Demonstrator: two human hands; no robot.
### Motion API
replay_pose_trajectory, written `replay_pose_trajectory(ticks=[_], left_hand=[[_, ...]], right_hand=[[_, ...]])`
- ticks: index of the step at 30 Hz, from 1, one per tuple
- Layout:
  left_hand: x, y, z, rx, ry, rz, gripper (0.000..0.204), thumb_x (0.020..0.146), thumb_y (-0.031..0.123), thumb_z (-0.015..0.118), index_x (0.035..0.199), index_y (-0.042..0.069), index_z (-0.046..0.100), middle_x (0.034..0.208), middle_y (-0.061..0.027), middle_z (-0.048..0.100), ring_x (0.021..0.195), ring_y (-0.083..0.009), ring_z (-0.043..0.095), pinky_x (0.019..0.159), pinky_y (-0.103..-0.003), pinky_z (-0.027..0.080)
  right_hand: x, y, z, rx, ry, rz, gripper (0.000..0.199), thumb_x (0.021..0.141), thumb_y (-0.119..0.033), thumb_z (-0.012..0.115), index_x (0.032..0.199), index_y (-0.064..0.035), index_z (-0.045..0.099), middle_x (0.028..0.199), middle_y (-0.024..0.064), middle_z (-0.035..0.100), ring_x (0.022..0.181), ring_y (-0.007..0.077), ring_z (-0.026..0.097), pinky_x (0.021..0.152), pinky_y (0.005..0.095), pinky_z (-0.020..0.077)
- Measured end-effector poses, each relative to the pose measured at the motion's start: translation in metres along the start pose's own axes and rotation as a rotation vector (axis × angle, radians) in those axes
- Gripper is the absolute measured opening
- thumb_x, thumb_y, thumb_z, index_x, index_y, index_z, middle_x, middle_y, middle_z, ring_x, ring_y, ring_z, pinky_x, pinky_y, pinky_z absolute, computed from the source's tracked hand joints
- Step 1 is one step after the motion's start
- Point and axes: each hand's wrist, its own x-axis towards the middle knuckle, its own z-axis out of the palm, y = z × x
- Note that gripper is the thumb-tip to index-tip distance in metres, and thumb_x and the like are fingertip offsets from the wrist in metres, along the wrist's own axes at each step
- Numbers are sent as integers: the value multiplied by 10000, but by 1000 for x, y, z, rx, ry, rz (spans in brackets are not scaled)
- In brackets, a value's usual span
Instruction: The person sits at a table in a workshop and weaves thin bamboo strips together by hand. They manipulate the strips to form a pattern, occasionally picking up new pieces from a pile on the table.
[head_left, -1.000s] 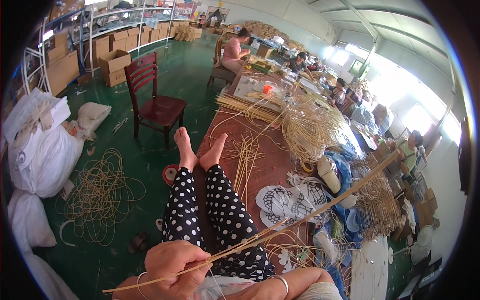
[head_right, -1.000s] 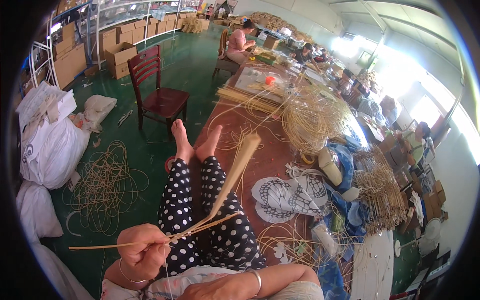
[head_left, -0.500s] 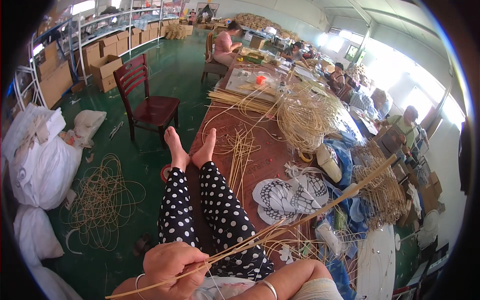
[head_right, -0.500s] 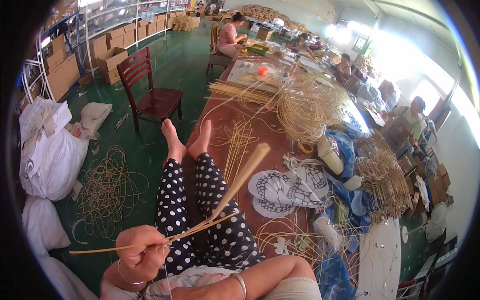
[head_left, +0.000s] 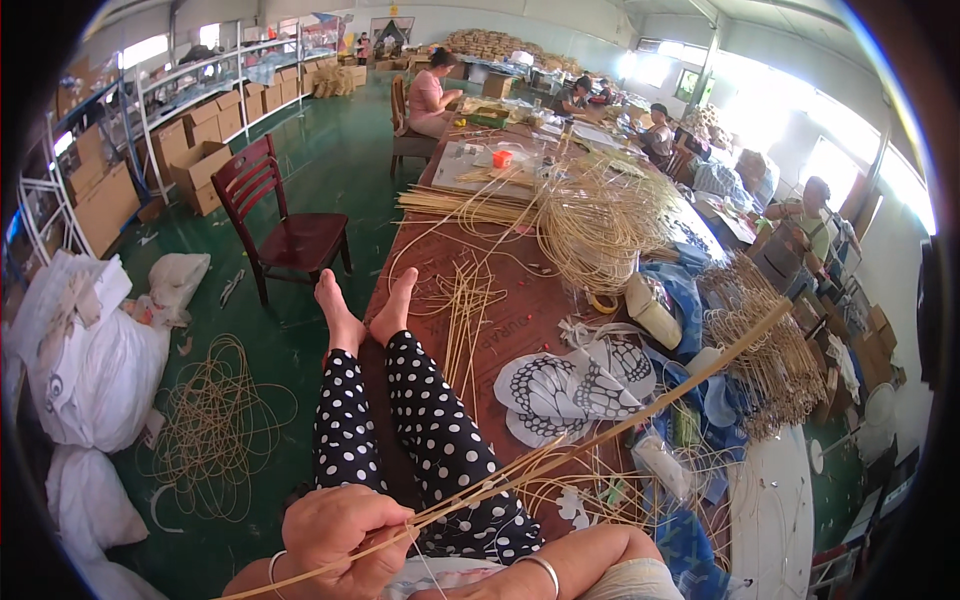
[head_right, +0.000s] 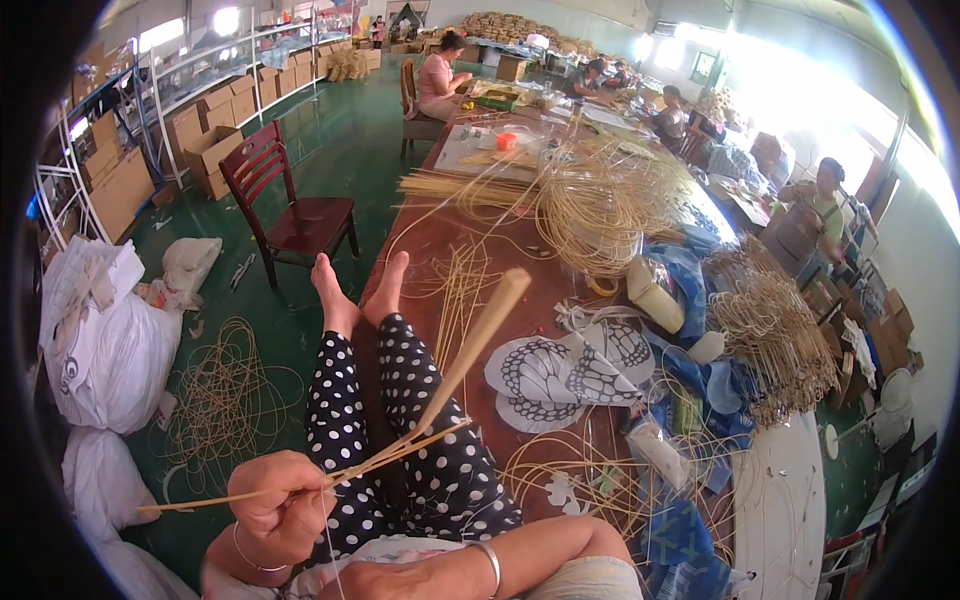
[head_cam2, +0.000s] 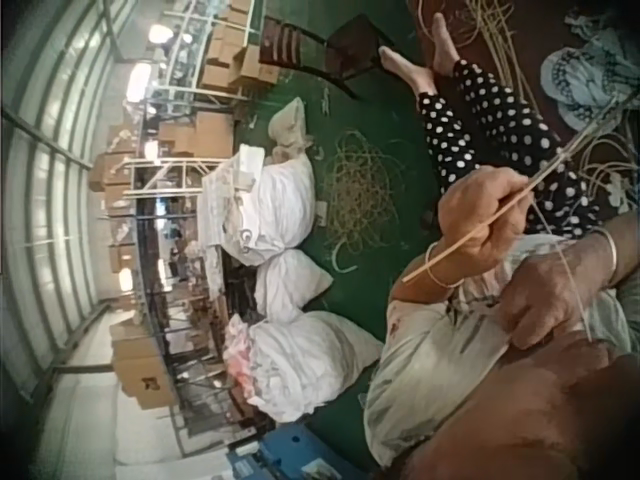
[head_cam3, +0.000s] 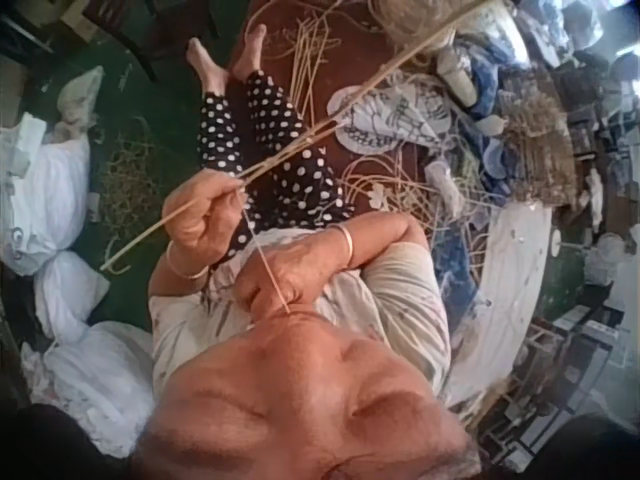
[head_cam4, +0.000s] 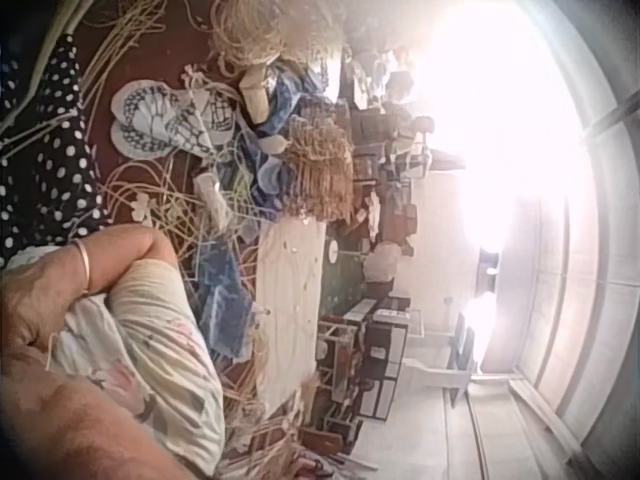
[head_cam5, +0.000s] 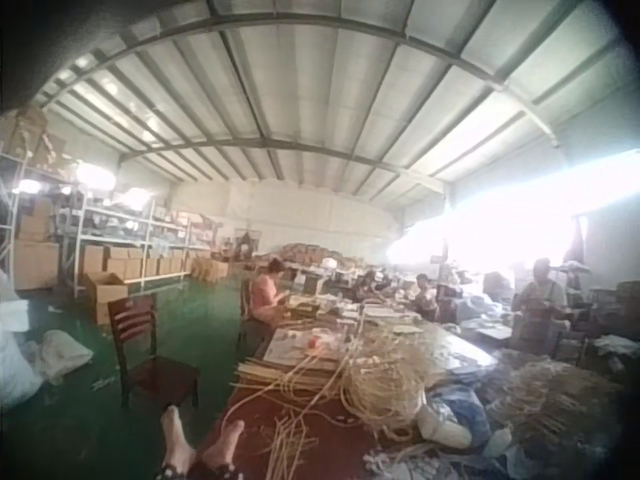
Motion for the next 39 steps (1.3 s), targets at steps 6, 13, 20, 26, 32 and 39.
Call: replay_pose_trajectory(ticks=[6,13,20,26,32,39], left_hand=[[1,0,12,-9,-16,19,92,684,-9,536,776,-13,536,546,-71,538,435,-137,511,421,-222,399],[0,9,13,49,-27,26,94,676,-11,537,770,-10,539,534,-67,531,431,-135,504,413,-223,390],[0,12,13,45,-62,16,84,693,9,543,775,-7,540,531,-63,533,430,-139,505,419,-228,396],[1,10,14,30,-74,32,83,703,16,540,784,-5,539,531,-55,539,436,-142,518,427,-229,409],[2,11,12,45,-53,28,91,697,3,548,787,-6,540,534,-55,528,428,-142,500,418,-233,394],[8,7,5,53,-14,51,107,681,-13,567,786,-7,545,539,-59,513,419,-138,458,398,-234,352]], right_hand=[[-4,-14,2,-179,-213,158,210,802,-191,538,674,-26,520,680,159,517,616,306,530,541,382,421],[-18,0,11,-128,209,-270,227,795,-207,532,697,-2,524,727,181,554,690,317,560,602,385,450],[-4,-26,-3,-291,-492,199,243,791,-239,527,669,-31,553,654,138,574,638,298,568,568,384,452],[-9,-13,2,-217,-464,117,275,788,-269,534,668,-22,557,644,139,565,620,305,552,553,391,442],[-6,-13,-17,44,-338,90,287,813,-265,549,724,6,572,703,141,570,614,305,543,542,387,432],[-58,-12,-55,357,304,376,157,729,-82,638,831,33,606,805,112,578,758,197,524,663,296,417]])
